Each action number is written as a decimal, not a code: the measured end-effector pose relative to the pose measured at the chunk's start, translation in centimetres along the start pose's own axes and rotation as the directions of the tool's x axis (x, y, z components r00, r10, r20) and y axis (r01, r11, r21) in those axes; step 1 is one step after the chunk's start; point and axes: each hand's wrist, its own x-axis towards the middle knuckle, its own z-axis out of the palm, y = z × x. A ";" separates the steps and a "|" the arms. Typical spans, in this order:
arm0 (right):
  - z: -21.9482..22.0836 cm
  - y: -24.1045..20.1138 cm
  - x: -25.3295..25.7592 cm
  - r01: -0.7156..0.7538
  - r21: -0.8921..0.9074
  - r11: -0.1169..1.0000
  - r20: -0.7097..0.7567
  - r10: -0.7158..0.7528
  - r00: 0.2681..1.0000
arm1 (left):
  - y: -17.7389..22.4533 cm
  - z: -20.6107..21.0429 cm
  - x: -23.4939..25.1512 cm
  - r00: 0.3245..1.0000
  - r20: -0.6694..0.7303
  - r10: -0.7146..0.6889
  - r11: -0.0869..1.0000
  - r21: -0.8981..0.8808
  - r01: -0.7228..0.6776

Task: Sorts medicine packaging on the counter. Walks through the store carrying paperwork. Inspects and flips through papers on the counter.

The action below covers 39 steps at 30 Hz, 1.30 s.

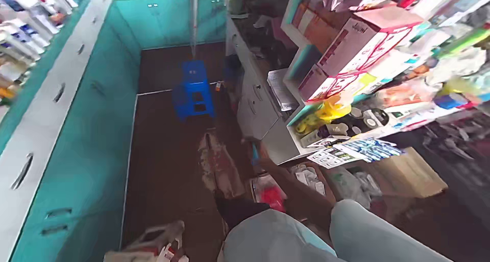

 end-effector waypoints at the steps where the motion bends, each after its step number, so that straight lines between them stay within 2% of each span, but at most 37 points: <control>1: -0.2 0.4 2.7 -0.094 0.259 0.961 -0.119 0.128 0.985 | 3.7 5.6 1.7 0.994 -0.057 -0.097 0.992 0.074 0.101; 2: -0.5 1.0 5.5 -0.104 0.523 0.846 -0.223 0.254 0.941 | 7.8 12.0 3.3 0.952 -0.201 -0.233 0.944 0.190 0.271; 3: -1.3 1.1 8.2 -0.026 0.719 0.695 -0.327 0.370 0.869 | 10.9 16.1 5.6 0.913 -0.216 -0.346 0.882 0.258 0.395; 4: -2.3 0.5 10.6 0.101 0.816 0.570 -0.415 0.454 0.789 | 12.8 18.3 8.3 0.877 -0.245 -0.413 0.851 0.239 0.468; 5: -3.2 -0.3 12.7 0.236 0.849 0.474 -0.480 0.501 0.720 | 11.2 14.2 11.9 0.958 0.174 -0.227 0.965 0.173 0.197; 6: -4.0 -1.0 14.7 0.355 0.843 0.405 -0.533 0.538 0.652 | 9.8 12.9 16.7 0.937 0.332 -0.111 0.994 0.044 0.102; 7: -4.8 -1.7 16.5 0.442 0.822 0.359 -0.568 0.575 0.589 | 9.3 12.5 21.5 0.895 0.430 -0.114 0.992 0.000 0.127; 8: -5.5 -2.3 17.9 0.491 0.802 0.340 -0.585 0.611 0.533 | 9.5 13.3 25.4 0.859 0.486 -0.160 0.986 0.028 0.167; 10: -6.5 -3.6 20.2 0.580 0.749 0.321 -0.612 0.670 0.420 | 10.7 17.3 31.0 0.810 0.520 -0.271 0.962 0.168 0.214; 11: -6.7 -4.2 20.9 0.626 0.713 0.316 -0.621 0.699 0.355 | 11.0 19.3 33.4 0.764 0.562 -0.316 0.948 0.225 0.227; 13: -5.7 -5.6 21.7 0.724 0.621 0.299 -0.640 0.727 0.249 | 10.9 22.8 38.3 0.658 0.646 -0.386 0.921 0.309 0.237; 14: -4.6 -6.5 21.6 0.774 0.563 0.290 -0.654 0.729 0.203 | 10.6 24.7 40.4 0.630 0.659 -0.412 0.909 0.343 0.235; 17: -1.2 -8.1 20.7 0.803 0.463 0.376 -0.701 0.710 0.072 | 8.4 31.3 43.5 0.617 0.631 -0.471 0.862 0.477 0.171; 20: 1.1 -8.1 20.3 0.686 0.468 0.556 -0.732 0.679 -0.051 | 5.3 37.6 43.7 0.513 0.675 -0.531 0.813 0.576 0.084; 21: 2.1 -8.5 20.1 0.677 0.468 0.568 -0.734 0.677 -0.060 | 4.4 39.4 43.3 0.466 0.691 -0.553 0.794 0.607 0.042; 24: 7.2 -11.3 17.3 0.748 0.494 0.443 -0.683 0.731 0.017 | 2.1 42.5 40.3 0.310 0.749 -0.585 0.776 0.629 -0.056; 25: 9.5 -12.4 15.9 0.747 0.525 0.408 -0.650 0.759 0.042 | 1.8 42.5 38.9 0.272 0.763 -0.586 0.778 0.624 -0.075; 26: 11.6 -13.6 14.5 0.742 0.558 0.370 -0.604 0.795 0.058 | 1.9 42.2 37.2 0.273 0.761 -0.589 0.770 0.631 -0.100; 27: 13.5 -14.6 13.0 0.769 0.554 0.319 -0.565 0.822 0.066 | 2.3 41.6 35.4 0.266 0.753 -0.602 0.756 0.645 -0.116; 29: 16.9 -16.0 9.8 0.838 0.484 0.253 -0.536 0.842 0.056 | 3.3 40.0 32.1 0.206 0.724 -0.658 0.707 0.688 -0.160; 31: 19.7 -16.0 5.7 0.858 0.421 0.295 -0.604 0.797 0.022 | 3.6 38.5 29.1 0.127 0.664 -0.737 0.631 0.743 -0.224; 33: 21.8 -14.6 -0.1 0.840 0.358 0.408 -0.753 0.658 0.001 | 3.1 37.8 25.7 0.064 0.581 -0.811 0.562 0.805 -0.189; 35: 21.3 -14.0 -7.1 0.777 0.288 0.560 -0.851 0.522 -0.061 | 2.6 38.5 21.5 -0.095 0.500 -0.861 0.509 0.844 -0.167; 36: 20.7 -13.8 -10.8 0.753 0.257 0.605 -0.854 0.507 -0.115 | 2.1 38.9 19.4 -0.203 0.456 -0.867 0.488 0.859 -0.154; 38: 20.0 -12.6 -18.2 0.714 0.178 0.678 -0.831 0.492 -0.260 | 0.5 38.7 15.0 -0.405 0.317 -0.858 0.405 0.902 -0.152; 39: 19.8 -12.2 -21.4 0.684 0.146 0.715 -0.806 0.487 -0.337 | -0.3 38.2 12.6 -0.477 0.223 -0.850 0.346 0.920 -0.187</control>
